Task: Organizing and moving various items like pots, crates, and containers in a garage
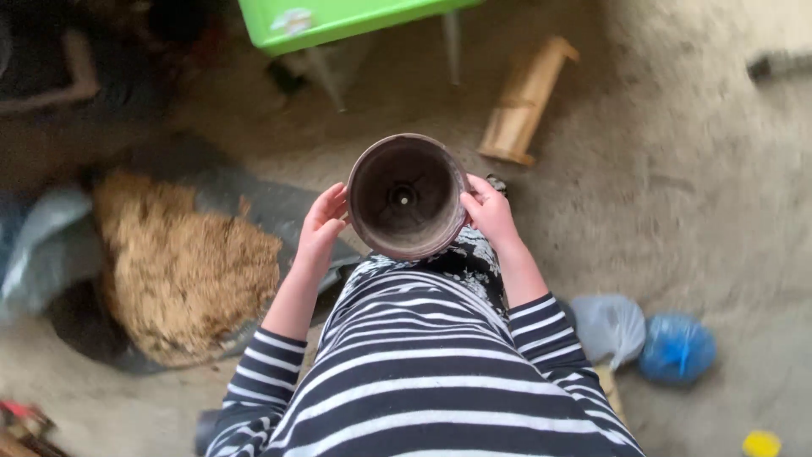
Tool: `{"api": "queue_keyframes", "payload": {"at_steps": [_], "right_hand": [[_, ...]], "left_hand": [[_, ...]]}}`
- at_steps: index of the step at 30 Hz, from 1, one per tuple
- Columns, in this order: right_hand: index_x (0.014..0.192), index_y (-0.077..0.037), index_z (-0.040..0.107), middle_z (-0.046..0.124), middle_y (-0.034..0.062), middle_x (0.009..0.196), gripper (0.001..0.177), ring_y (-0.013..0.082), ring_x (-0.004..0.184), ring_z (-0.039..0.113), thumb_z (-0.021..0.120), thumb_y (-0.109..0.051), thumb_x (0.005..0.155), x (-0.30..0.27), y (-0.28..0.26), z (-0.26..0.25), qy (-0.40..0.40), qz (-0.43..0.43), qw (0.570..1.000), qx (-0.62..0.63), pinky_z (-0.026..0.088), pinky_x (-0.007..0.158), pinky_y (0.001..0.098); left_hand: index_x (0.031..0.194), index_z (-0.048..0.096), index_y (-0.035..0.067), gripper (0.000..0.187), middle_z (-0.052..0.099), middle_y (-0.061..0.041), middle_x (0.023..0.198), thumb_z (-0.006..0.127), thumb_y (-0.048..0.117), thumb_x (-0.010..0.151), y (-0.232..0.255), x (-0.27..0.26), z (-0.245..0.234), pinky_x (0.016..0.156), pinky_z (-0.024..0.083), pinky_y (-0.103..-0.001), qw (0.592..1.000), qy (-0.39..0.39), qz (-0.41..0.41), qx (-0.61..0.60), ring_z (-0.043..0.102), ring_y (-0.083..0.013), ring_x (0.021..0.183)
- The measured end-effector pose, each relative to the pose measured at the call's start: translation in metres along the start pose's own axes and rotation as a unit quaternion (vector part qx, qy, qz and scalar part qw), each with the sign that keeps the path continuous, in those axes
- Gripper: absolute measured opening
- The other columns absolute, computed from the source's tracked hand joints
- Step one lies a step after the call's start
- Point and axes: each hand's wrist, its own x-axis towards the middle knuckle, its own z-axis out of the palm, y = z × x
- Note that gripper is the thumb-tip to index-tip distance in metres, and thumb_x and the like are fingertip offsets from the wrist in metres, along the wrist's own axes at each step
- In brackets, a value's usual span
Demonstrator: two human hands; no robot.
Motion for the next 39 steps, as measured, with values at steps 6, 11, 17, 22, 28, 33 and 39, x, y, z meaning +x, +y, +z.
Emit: {"api": "queue_keyframes", "payload": {"at_steps": [6,11,17,22,28,33,39], "right_hand": [[0.132,-0.018,0.068,0.074,0.0172,0.079,0.041,0.0182,0.037,0.062,0.065,-0.01,0.092,0.022,-0.061,0.086,-0.131,-0.01,0.988,-0.085,0.049,0.028,0.023],[0.134,-0.01,0.065,0.073,0.017,0.091,0.038,0.0156,0.043,0.062,0.06,-0.007,0.096,0.044,-0.117,0.151,-0.219,-0.005,0.975,-0.029,0.052,0.035,0.0249],[0.137,-0.01,0.062,0.071,0.0196,0.093,0.039,0.0173,0.043,0.063,0.061,-0.011,0.098,0.141,-0.141,0.22,-0.327,-0.031,0.939,-0.105,0.052,0.036,0.0243],[0.137,-0.01,0.062,0.071,0.0221,0.096,0.039,0.0213,0.047,0.066,0.061,-0.01,0.098,0.198,-0.202,0.278,-0.38,-0.045,0.913,-0.138,0.054,0.038,0.0262],[0.141,-0.011,0.058,0.07,0.0209,0.099,0.042,0.0202,0.047,0.065,0.059,-0.01,0.099,0.265,-0.246,0.325,-0.437,-0.069,0.885,-0.148,0.053,0.038,0.0245],[0.142,-0.011,0.057,0.07,0.0196,0.101,0.041,0.0189,0.048,0.064,0.057,-0.011,0.101,0.301,-0.264,0.367,-0.448,-0.067,0.879,-0.15,0.053,0.039,0.0236],[0.146,-0.009,0.05,0.068,0.0222,0.106,0.045,0.0205,0.05,0.065,0.057,-0.009,0.101,0.329,-0.27,0.433,-0.44,-0.04,0.888,-0.131,0.053,0.04,0.0247]], "left_hand": [[0.151,0.047,0.003,0.07,0.055,-0.014,0.146,0.049,-0.01,0.082,-0.021,-0.055,-0.063,0.109,0.048,-0.035,0.979,0.167,0.073,-0.09,0.055,-0.0219,0.135],[0.148,0.05,-0.001,0.059,0.056,-0.015,0.146,0.05,-0.005,0.089,-0.003,-0.07,-0.065,0.111,0.048,-0.033,0.945,0.267,0.119,-0.147,0.056,-0.0213,0.134],[0.144,0.054,0.002,0.051,0.064,-0.01,0.134,0.056,0.001,0.093,-0.015,-0.033,-0.09,0.101,0.054,-0.03,0.898,0.364,0.139,-0.203,0.062,-0.0163,0.122],[0.143,0.056,0.006,0.048,0.066,-0.006,0.13,0.057,0.004,0.095,0.042,0.014,-0.105,0.098,0.056,-0.03,0.868,0.412,0.161,-0.225,0.063,-0.0132,0.118],[0.143,0.055,0.004,0.047,0.064,-0.01,0.132,0.06,0.005,0.096,0.093,0.063,-0.111,0.102,0.055,-0.033,0.844,0.449,0.2,-0.213,0.061,-0.0157,0.121],[0.145,0.054,0.005,0.052,0.063,-0.012,0.134,0.063,0.004,0.094,0.09,0.099,-0.154,0.104,0.054,-0.035,0.839,0.461,0.205,-0.202,0.062,-0.0183,0.122],[0.146,0.053,0.003,0.053,0.062,-0.013,0.136,0.063,0.001,0.094,0.125,0.138,-0.234,0.108,0.051,-0.036,0.845,0.455,0.207,-0.188,0.06,-0.0176,0.122]]}}
